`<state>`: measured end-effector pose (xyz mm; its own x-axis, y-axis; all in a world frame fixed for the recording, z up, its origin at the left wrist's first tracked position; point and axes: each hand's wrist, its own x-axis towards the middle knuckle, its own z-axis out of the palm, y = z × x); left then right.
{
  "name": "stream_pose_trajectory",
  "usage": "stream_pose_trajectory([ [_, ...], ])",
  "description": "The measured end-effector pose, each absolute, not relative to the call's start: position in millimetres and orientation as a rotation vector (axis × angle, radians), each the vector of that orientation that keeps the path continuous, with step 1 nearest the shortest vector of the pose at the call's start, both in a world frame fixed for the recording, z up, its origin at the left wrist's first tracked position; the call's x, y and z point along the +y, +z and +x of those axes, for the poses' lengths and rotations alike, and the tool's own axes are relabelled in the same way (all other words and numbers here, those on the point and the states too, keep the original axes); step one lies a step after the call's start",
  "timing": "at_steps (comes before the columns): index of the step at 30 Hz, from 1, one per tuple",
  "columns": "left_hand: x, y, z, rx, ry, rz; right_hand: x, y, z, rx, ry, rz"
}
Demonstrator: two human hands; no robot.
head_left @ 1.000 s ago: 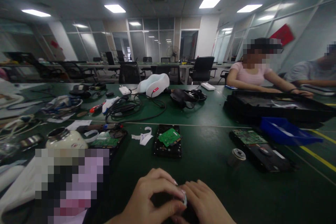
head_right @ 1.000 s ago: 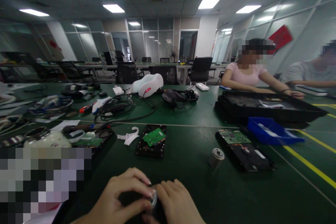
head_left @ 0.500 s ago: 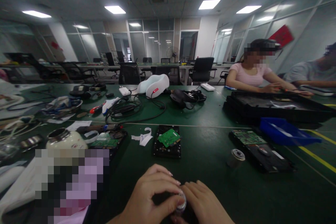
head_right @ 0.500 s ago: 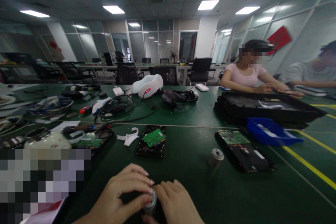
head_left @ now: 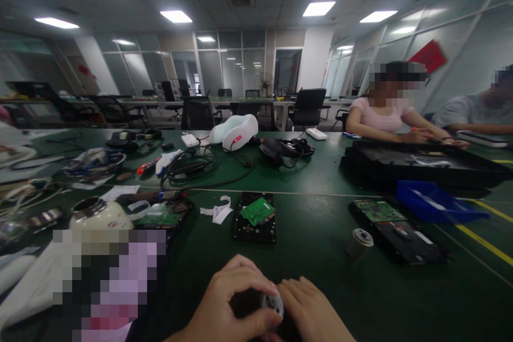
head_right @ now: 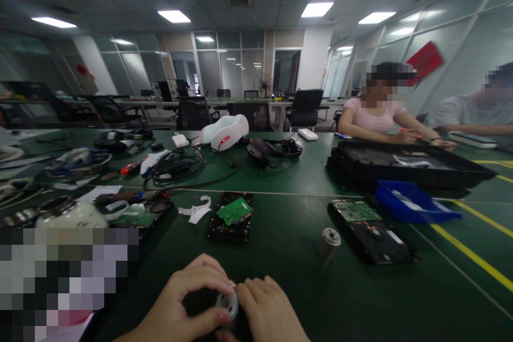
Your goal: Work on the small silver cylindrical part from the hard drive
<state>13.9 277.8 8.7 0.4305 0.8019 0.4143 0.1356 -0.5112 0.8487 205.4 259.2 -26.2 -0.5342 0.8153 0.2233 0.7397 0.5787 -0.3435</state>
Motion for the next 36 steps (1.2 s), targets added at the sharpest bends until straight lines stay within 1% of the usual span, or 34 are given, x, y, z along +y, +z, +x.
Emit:
stream_pose_trajectory([
  [4,277.7,7.2,14.5,0.721,1.07,1.876,259.6,-27.3,204.9,-2.487,0.302,-1.283],
  [12,276.1,8.0,13.4,0.758,1.098,1.807,260.4,-22.4,204.0,-2.509,0.314,-1.296],
  [19,275.7,16.8,14.0,0.785,1.043,1.873,257.8,-22.6,204.4,-2.462,0.296,-1.243],
  [22,276.5,18.8,11.9,0.771,1.085,1.918,257.8,-22.6,203.9,-2.454,0.305,-1.245],
  [24,278.1,16.8,9.9,0.856,1.155,1.923,258.0,-22.1,203.5,-2.453,0.301,-1.252],
  [27,281.3,7.9,7.5,1.126,1.181,1.905,258.1,-20.9,203.2,-2.444,0.299,-1.263],
  [32,282.4,-8.9,6.0,1.35,0.933,2.012,258.2,-18.8,203.6,-2.471,0.347,-1.273],
  [36,280.5,-13.4,5.9,1.413,0.918,2.005,258.1,-17.7,204.0,-2.474,0.36,-1.287],
])
